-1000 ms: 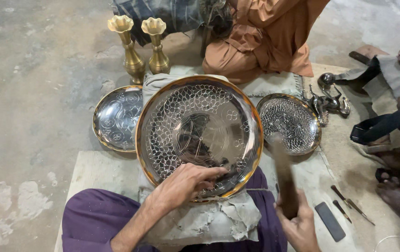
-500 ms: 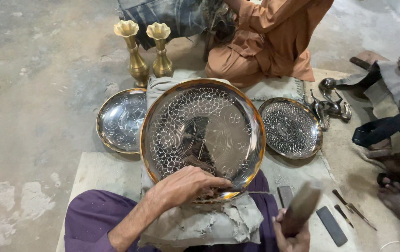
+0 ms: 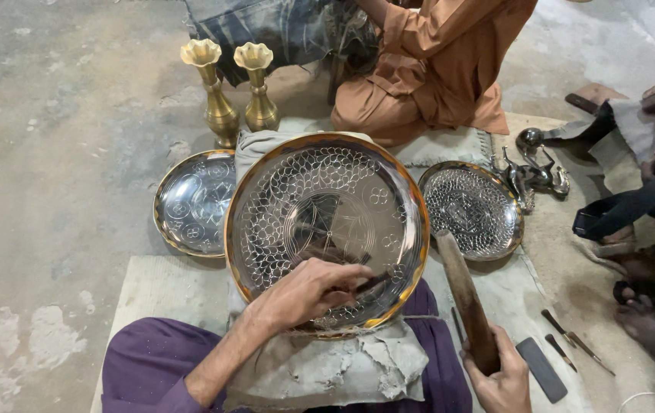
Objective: The person sits on the floor with a large decorative metal tray on a cloth pad on their lap. They hold a small chisel against the tray's surface with one hand and strike it with a wooden mallet held in the other hand, repeatedly hammering to engrave an ornamental pattern into the metal, repositioning the chisel across the design as they work.
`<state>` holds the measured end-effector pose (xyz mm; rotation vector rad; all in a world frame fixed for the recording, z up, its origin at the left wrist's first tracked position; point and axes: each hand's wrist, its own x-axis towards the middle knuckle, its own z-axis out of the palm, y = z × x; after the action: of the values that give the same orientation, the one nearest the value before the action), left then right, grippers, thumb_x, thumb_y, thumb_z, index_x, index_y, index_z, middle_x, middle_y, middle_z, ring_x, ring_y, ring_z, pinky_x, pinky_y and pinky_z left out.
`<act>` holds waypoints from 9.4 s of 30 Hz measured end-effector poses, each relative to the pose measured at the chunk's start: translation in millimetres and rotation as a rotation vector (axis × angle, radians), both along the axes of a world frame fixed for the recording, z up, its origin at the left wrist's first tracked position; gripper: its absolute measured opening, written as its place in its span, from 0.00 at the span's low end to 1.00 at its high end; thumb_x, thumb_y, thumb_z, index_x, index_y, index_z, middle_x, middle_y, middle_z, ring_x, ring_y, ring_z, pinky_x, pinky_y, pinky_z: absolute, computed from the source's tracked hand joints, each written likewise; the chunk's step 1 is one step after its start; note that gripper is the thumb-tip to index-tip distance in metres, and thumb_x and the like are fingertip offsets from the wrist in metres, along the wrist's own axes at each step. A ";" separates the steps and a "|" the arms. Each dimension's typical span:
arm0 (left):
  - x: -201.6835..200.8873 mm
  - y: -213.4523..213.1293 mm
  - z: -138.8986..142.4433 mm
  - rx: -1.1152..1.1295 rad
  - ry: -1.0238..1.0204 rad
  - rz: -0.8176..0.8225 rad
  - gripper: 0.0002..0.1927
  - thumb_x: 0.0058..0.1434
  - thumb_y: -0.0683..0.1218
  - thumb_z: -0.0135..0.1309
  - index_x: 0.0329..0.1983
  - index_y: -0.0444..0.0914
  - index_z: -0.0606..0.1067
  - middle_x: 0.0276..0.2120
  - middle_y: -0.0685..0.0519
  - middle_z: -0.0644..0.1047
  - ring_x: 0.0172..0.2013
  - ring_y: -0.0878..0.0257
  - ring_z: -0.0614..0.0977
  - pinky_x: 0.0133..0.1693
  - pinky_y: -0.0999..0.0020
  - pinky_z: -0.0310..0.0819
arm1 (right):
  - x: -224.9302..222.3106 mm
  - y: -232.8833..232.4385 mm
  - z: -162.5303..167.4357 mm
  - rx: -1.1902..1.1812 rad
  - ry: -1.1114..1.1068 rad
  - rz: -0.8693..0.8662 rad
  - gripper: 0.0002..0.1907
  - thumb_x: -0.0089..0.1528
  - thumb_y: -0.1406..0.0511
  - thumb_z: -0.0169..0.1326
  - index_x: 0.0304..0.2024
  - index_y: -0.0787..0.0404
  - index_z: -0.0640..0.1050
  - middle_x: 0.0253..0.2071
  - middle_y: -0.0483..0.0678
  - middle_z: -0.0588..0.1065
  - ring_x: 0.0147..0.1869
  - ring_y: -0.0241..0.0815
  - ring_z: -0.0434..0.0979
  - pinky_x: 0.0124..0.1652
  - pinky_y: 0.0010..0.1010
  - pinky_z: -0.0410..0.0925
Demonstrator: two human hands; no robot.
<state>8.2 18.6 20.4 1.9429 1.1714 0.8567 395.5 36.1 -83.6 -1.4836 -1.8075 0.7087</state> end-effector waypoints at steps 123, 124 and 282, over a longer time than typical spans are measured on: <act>12.6 -19.4 -2.6 -0.058 0.069 0.061 0.30 0.56 0.36 0.58 0.63 0.43 0.73 0.42 0.46 0.83 0.42 0.52 0.86 0.40 0.57 0.79 | -50.4 14.8 49.0 -0.064 -0.142 0.047 0.24 0.53 0.73 0.58 0.53 0.57 0.75 0.33 0.51 0.80 0.35 0.42 0.82 0.37 0.36 0.73; 13.0 -19.0 -1.7 -0.027 0.088 0.056 0.30 0.55 0.36 0.58 0.63 0.43 0.74 0.42 0.46 0.84 0.42 0.51 0.85 0.40 0.56 0.78 | -49.9 12.8 44.9 -0.074 0.026 0.080 0.22 0.54 0.73 0.58 0.52 0.58 0.75 0.35 0.52 0.79 0.38 0.42 0.82 0.40 0.36 0.74; 36.7 -31.1 -36.0 -0.003 -0.192 0.645 0.26 0.58 0.37 0.59 0.62 0.40 0.72 0.41 0.45 0.86 0.40 0.56 0.89 0.42 0.63 0.85 | -138.1 90.0 187.1 0.077 -0.517 0.399 0.37 0.54 0.68 0.59 0.66 0.43 0.71 0.39 0.48 0.80 0.38 0.47 0.84 0.40 0.41 0.75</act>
<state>44.9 -12.6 -15.7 1.4370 1.7034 1.3288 257.4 126.2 103.5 -1.3477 -2.5398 0.4515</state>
